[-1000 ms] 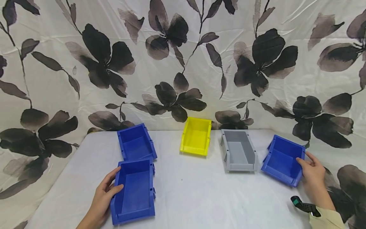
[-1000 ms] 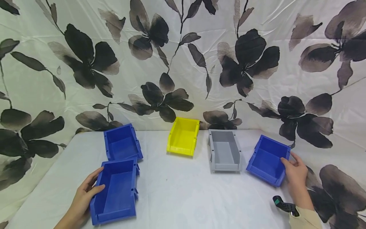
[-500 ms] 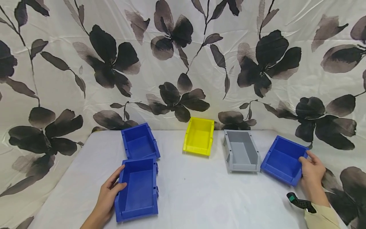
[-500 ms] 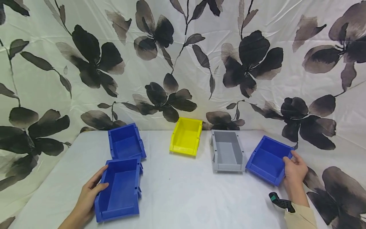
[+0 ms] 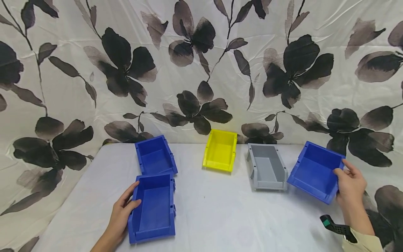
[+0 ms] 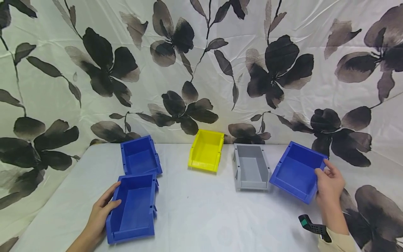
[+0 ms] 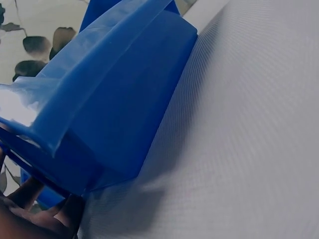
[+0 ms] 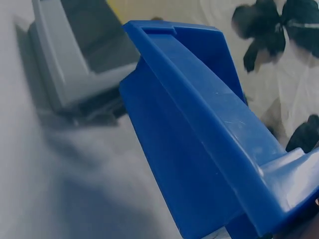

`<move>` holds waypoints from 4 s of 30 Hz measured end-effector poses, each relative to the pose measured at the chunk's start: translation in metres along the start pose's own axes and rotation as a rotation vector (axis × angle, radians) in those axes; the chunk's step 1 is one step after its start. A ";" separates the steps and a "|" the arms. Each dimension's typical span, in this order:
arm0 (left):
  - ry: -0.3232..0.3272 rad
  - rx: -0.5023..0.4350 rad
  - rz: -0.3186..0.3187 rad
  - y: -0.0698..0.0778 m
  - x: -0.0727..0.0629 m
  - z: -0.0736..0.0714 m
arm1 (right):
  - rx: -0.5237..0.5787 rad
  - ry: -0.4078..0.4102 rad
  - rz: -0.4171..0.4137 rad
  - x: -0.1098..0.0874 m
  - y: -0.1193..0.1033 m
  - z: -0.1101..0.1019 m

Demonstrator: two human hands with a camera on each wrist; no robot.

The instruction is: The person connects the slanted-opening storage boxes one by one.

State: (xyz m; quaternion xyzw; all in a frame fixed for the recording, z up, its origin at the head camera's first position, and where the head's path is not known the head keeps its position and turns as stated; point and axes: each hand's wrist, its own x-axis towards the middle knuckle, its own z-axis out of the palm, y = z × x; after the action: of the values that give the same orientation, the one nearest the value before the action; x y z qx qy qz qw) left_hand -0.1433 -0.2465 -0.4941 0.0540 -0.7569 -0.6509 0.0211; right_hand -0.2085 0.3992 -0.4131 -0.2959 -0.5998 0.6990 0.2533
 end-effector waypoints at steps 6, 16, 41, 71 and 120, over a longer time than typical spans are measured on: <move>-0.002 0.013 0.008 -0.001 0.000 -0.001 | 0.059 -0.027 -0.010 -0.019 -0.010 0.013; -0.035 -0.014 -0.049 0.002 -0.002 -0.001 | 0.022 -0.144 -0.001 -0.052 -0.023 0.034; -0.023 -0.020 0.004 -0.002 0.001 -0.001 | -0.149 -0.428 -0.107 -0.135 0.013 0.093; -0.035 -0.020 0.007 -0.004 0.003 0.000 | -0.073 -0.670 -0.063 -0.204 0.051 0.164; -0.080 -0.020 0.001 -0.005 0.001 -0.008 | 0.008 -0.826 0.102 -0.239 0.083 0.208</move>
State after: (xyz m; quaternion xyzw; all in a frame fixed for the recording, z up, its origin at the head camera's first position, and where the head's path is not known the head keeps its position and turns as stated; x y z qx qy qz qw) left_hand -0.1433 -0.2551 -0.4983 0.0276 -0.7507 -0.6600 -0.0084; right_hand -0.1916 0.0740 -0.4467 -0.0189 -0.6329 0.7729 -0.0423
